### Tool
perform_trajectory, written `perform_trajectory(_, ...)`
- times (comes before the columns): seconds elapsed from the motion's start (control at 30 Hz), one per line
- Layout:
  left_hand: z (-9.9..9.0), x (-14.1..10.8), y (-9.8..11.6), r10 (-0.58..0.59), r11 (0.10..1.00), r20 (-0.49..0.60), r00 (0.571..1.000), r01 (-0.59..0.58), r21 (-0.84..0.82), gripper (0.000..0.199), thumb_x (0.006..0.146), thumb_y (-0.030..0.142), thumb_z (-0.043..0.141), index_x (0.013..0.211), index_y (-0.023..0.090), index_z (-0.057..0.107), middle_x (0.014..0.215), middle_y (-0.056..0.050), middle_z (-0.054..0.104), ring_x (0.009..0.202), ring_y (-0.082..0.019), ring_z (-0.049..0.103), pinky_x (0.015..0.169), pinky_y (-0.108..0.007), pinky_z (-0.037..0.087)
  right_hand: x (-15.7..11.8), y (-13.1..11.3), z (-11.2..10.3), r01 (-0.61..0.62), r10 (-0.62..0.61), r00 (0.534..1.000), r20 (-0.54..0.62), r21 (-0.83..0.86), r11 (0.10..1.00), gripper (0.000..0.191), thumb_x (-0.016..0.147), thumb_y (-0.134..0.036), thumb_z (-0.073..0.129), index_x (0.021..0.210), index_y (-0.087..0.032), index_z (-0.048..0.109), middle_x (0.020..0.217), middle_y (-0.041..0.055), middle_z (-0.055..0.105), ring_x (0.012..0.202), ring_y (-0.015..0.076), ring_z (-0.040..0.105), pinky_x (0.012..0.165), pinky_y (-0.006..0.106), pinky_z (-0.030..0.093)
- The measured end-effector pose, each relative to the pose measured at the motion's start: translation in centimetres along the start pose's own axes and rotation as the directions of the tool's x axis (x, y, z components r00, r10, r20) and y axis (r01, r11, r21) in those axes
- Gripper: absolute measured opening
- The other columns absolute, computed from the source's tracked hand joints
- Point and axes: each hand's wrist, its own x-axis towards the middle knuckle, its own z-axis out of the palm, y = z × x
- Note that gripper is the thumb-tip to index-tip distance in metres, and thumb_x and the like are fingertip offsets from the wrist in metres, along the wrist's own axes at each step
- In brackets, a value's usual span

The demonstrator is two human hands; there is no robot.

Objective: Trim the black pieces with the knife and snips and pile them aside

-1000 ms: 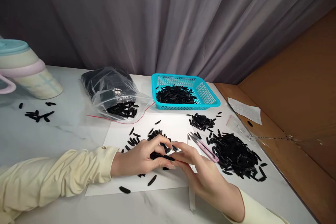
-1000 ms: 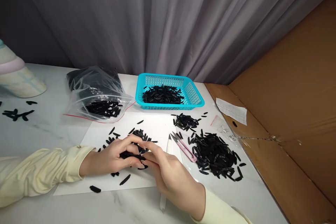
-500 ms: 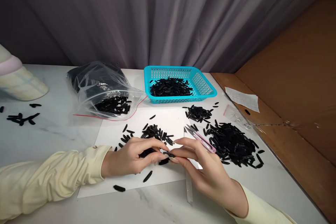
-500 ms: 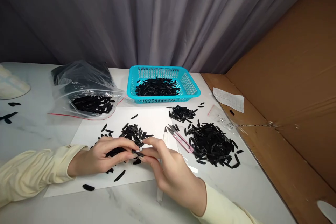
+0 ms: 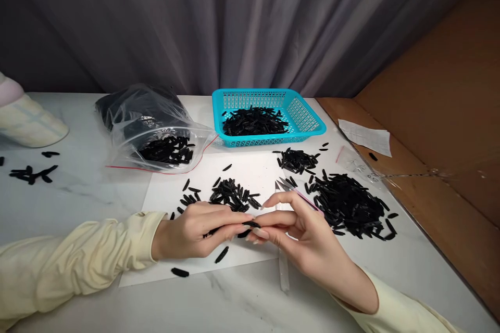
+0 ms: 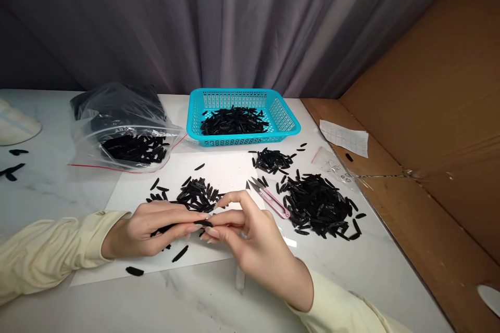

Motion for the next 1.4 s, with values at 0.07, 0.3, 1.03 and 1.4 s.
perform_trajectory(0.07, 0.03, -0.07, 0.01, -0.005, 1.000, 0.001, 1.000, 0.005, 0.013, 0.023, 0.090, 0.013, 0.047, 0.109, 0.012, 0.060, 0.060, -0.002, 0.064, 0.045, -0.009, 0.054, 0.044, -0.017, 0.041, 0.19, -0.08, 0.06, -0.062, 0.062, 0.998, 0.001, 0.124, 0.990, 0.025, 0.083, -0.028, 0.063, 0.094, -0.023, 0.041, 0.083, 0.0027, 0.069, 0.078, 0.0169, 0.069, 0.078, 0.033, 0.057)
perform_trajectory(0.3, -0.03, 0.01, 0.11, -0.014, 0.999, 0.009, 1.000, 0.013, 0.051, 0.022, 0.090, 0.015, 0.047, 0.108, 0.012, 0.060, 0.063, -0.004, 0.066, 0.046, -0.009, 0.056, 0.046, -0.017, 0.044, 0.45, -0.28, -0.03, -0.127, 0.125, 0.992, 0.025, 0.287, 0.950, 0.036, 0.077, -0.026, 0.071, 0.095, -0.022, 0.040, 0.079, 0.0010, 0.069, 0.075, 0.0154, 0.069, 0.077, 0.032, 0.056)
perform_trajectory(1.03, -0.10, -0.03, 0.01, 0.051, 0.996, 0.029, 0.998, -0.053, 0.076, 0.023, 0.091, 0.015, 0.045, 0.110, 0.015, 0.058, 0.064, -0.003, 0.067, 0.047, -0.009, 0.057, 0.045, -0.017, 0.043, 0.59, 0.27, 0.03, -0.125, 0.121, 0.992, 0.032, 0.271, 0.954, 0.030, 0.078, -0.029, 0.069, 0.092, -0.019, 0.045, 0.069, 0.0038, 0.072, 0.063, 0.0165, 0.069, 0.062, 0.028, 0.055)
perform_trajectory(1.4, -0.20, -0.02, -0.06, 0.059, 0.996, 0.060, 0.996, -0.063, 0.068, 0.024, 0.093, 0.014, 0.039, 0.108, 0.010, 0.058, 0.054, -0.002, 0.059, 0.044, -0.009, 0.051, 0.043, -0.019, 0.038, 0.66, -0.06, -0.27, -0.169, 0.142, 0.985, 0.099, 0.352, 0.921, 0.025, 0.081, -0.027, 0.066, 0.093, -0.018, 0.046, 0.074, 0.0058, 0.072, 0.064, 0.0152, 0.069, 0.062, 0.026, 0.054)
